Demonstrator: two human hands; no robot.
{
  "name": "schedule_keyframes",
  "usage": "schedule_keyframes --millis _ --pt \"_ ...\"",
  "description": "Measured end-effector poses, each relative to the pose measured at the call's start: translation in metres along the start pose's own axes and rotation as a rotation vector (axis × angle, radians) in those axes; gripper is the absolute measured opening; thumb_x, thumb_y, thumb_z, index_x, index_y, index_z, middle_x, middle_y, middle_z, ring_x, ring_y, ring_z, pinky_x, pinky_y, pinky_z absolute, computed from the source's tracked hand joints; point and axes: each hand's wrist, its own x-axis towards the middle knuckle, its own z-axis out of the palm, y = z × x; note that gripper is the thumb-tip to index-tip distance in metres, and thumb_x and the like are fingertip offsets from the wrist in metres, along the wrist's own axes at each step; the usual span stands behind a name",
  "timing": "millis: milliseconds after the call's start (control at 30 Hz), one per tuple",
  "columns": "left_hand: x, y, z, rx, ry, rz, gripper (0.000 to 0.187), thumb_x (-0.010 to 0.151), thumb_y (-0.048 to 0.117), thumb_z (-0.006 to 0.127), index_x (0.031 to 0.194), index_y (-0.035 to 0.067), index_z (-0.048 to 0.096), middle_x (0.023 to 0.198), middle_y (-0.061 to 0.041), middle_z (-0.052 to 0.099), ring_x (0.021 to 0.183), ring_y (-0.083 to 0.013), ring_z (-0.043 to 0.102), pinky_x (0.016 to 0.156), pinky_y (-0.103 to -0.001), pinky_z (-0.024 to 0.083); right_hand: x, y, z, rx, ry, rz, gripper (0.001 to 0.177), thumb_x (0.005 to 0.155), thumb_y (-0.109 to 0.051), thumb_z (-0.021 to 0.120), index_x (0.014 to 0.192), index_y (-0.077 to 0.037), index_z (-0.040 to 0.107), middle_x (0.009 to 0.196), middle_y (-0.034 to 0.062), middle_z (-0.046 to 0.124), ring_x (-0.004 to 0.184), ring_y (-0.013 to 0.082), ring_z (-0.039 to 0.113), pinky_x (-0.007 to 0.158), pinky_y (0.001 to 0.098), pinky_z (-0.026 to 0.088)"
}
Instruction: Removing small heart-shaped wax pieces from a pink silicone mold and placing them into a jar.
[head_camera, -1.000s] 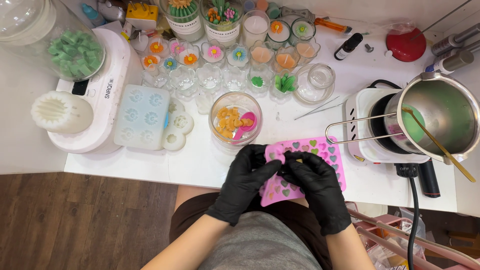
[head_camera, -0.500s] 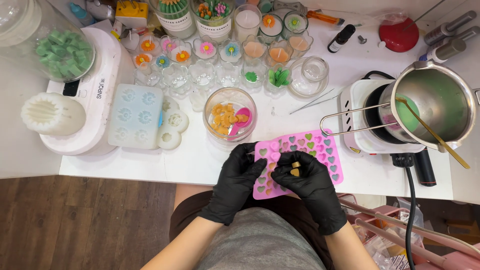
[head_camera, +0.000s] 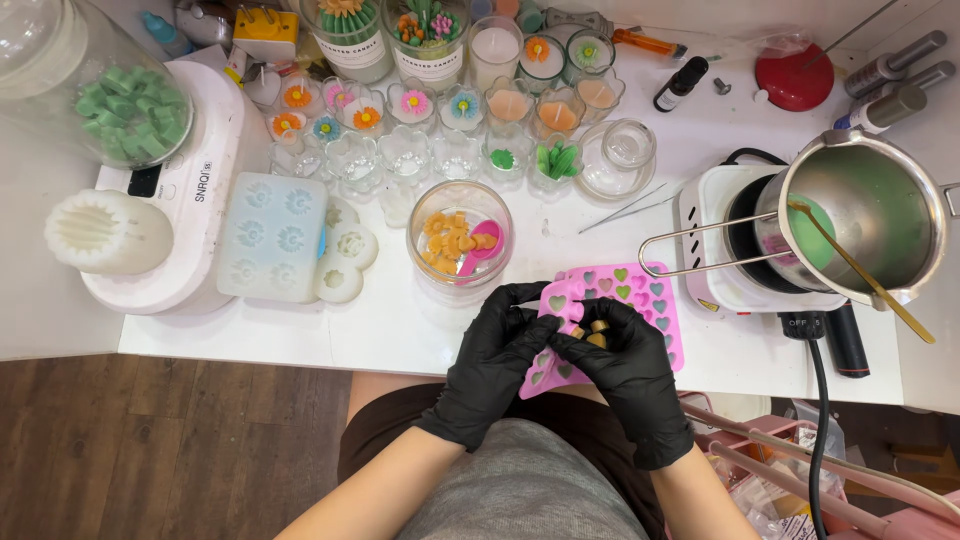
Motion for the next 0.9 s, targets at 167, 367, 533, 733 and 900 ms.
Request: schedule_keyframes --millis 167,367,533,733,900 --pt "0.0 -0.001 -0.016 -0.143 -0.047 -0.173 0.035 0.097 0.011 0.065 0.131 0.005 0.062 0.107 -0.001 0.075 0.1 -0.0072 0.068 0.088 -0.024 0.055 0.006 0.006 -0.003 0.068 -0.074 0.037 0.039 0.086 -0.003 0.076 0.124 0.003 0.07 0.096 0.0095 0.076 0.085 0.0151 0.073 0.078 0.0288 0.059" --pt "-0.003 -0.012 -0.032 -0.308 -0.03 -0.214 0.035 0.098 0.014 0.068 0.132 0.002 0.064 0.113 -0.003 0.072 0.104 -0.0097 0.065 0.091 -0.027 0.053 0.015 0.011 0.002 0.105 -0.146 0.16 0.037 0.085 0.0 0.073 0.122 0.004 0.07 0.101 0.013 0.078 0.091 0.0187 0.075 0.083 0.0323 0.06" --pt "-0.015 0.009 -0.043 -0.314 0.087 -0.42 0.039 0.093 0.018 0.069 0.131 0.008 0.065 0.109 0.0 0.073 0.095 -0.0107 0.067 0.078 -0.03 0.055 0.014 -0.045 0.007 0.109 -0.154 0.141 0.032 0.086 -0.003 0.069 0.117 0.004 0.072 0.102 0.0117 0.081 0.089 0.0204 0.077 0.081 0.0338 0.061" --pt "-0.023 -0.019 -0.051 0.148 0.079 -0.118 0.041 0.082 0.016 0.086 0.115 0.003 0.065 0.09 -0.005 0.069 0.078 -0.014 0.061 0.07 -0.033 0.055 0.007 -0.154 0.069 -0.271 -0.141 -0.351 0.029 0.091 -0.011 0.072 0.118 0.0 0.072 0.105 0.0096 0.078 0.094 0.0168 0.075 0.084 0.0286 0.059" --pt "-0.024 -0.019 -0.051 0.463 0.168 0.064 0.038 0.081 0.02 0.088 0.099 0.0 0.061 0.078 -0.007 0.059 0.068 -0.0143 0.053 0.064 -0.034 0.051 0.027 -0.187 0.099 -0.47 -0.277 -0.633 0.031 0.097 -0.013 0.069 0.126 -0.003 0.069 0.114 0.0085 0.077 0.092 0.0157 0.073 0.084 0.0273 0.058"
